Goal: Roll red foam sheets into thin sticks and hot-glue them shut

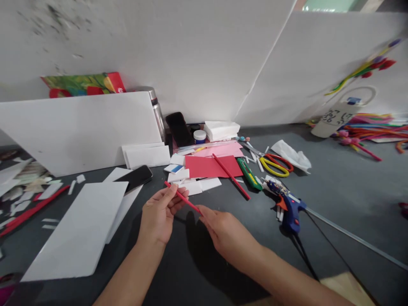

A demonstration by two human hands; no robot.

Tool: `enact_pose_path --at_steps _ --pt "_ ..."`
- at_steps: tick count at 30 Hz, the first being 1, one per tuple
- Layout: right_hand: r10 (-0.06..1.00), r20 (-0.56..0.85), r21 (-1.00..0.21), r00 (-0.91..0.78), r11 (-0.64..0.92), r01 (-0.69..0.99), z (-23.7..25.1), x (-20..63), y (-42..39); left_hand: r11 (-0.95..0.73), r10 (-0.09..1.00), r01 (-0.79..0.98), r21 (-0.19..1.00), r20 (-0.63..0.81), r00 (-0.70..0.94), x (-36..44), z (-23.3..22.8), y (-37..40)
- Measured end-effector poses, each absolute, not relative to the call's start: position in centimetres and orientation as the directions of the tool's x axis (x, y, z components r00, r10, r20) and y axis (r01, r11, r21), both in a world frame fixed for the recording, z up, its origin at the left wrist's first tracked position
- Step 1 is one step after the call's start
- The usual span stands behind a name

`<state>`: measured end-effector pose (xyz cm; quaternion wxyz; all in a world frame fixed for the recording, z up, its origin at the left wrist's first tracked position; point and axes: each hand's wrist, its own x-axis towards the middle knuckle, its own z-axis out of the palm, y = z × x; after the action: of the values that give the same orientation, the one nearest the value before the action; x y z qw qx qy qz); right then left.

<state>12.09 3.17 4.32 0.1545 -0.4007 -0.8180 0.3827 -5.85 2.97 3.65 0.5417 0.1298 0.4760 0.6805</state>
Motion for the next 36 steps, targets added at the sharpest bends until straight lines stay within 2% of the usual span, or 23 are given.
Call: enact_pose_path --at_steps 2,4,6,8,10,12,15,18,21,24,27,29,31,33,36 --pt "0.775 -0.049 -0.732 -0.629 0.401 0.551 4.2 12.0 3.1 0.043 0.859 -0.613 0.789 -0.342 -0.380 -5.9 3.6 2.9" --pt "0.767 -0.050 -0.801 -0.639 0.352 0.485 4.3 12.0 3.1 0.041 0.868 -0.619 0.784 -0.335 -0.367 -6.0 3.6 3.0" --pt "0.750 -0.102 -0.914 -0.653 0.188 0.359 4.6 12.0 3.1 0.036 0.881 -0.632 0.774 -0.324 -0.346 -6.1 3.8 3.1" --pt "0.698 -0.224 -0.972 -0.680 -0.108 0.209 5.1 12.0 3.2 0.035 0.894 -0.646 0.763 -0.313 -0.321 -6.3 4.1 3.2" --pt "0.600 -0.330 -0.905 -0.729 -0.420 0.065 5.5 12.2 3.4 0.036 0.905 -0.657 0.753 -0.303 -0.297 -6.3 4.4 3.2" --pt "0.495 -0.364 -0.778 -0.789 -0.628 -0.035 5.9 12.5 3.7 0.059 0.924 -0.659 0.750 -0.290 -0.248 -6.0 4.5 3.0" --pt "0.386 -0.307 -0.615 -0.870 -0.778 -0.128 6.0 13.1 4.4 0.150 0.958 -0.620 0.770 -0.269 -0.102 -5.3 4.4 2.4" --pt "0.313 -0.222 -0.501 -0.923 -0.849 -0.167 5.8 13.5 4.9 0.195 0.970 -0.576 0.794 -0.242 -0.005 -4.5 4.3 1.8" --pt "0.326 -0.222 -0.509 -0.919 -0.843 -0.175 5.3 13.2 4.7 0.192 0.972 -0.544 0.817 -0.236 -0.012 -4.1 4.3 1.6" --pt "0.486 -0.329 -0.698 -0.809 -0.702 -0.138 4.5 12.5 4.2 0.190 0.963 -0.495 0.848 -0.259 -0.074 -4.2 4.4 1.8" --pt "0.698 -0.332 -0.925 -0.635 -0.374 0.073 3.8 12.1 4.0 0.152 0.956 -0.427 0.892 -0.243 -0.166 -4.6 4.4 2.0" --pt "0.808 -0.216 -0.972 -0.548 -0.126 0.197 3.7 12.4 4.2 0.145 0.961 -0.372 0.917 -0.220 -0.169 -4.6 4.5 2.0" --pt "0.884 -0.075 -0.972 -0.461 0.039 0.233 3.9 12.8 4.7 0.177 0.969 -0.332 0.926 -0.222 -0.104 -4.4 4.5 1.8" --pt "0.925 0.003 -0.981 -0.381 0.077 0.179 4.3 13.1 5.3 0.219 0.972 -0.313 0.924 -0.236 -0.015 -3.9 4.3 1.6" --pt "0.944 -0.039 -0.998 -0.329 -0.051 -0.029 4.6 13.2 6.0 0.257 0.966 -0.319 0.912 -0.249 0.065 -2.7 4.0 1.1"
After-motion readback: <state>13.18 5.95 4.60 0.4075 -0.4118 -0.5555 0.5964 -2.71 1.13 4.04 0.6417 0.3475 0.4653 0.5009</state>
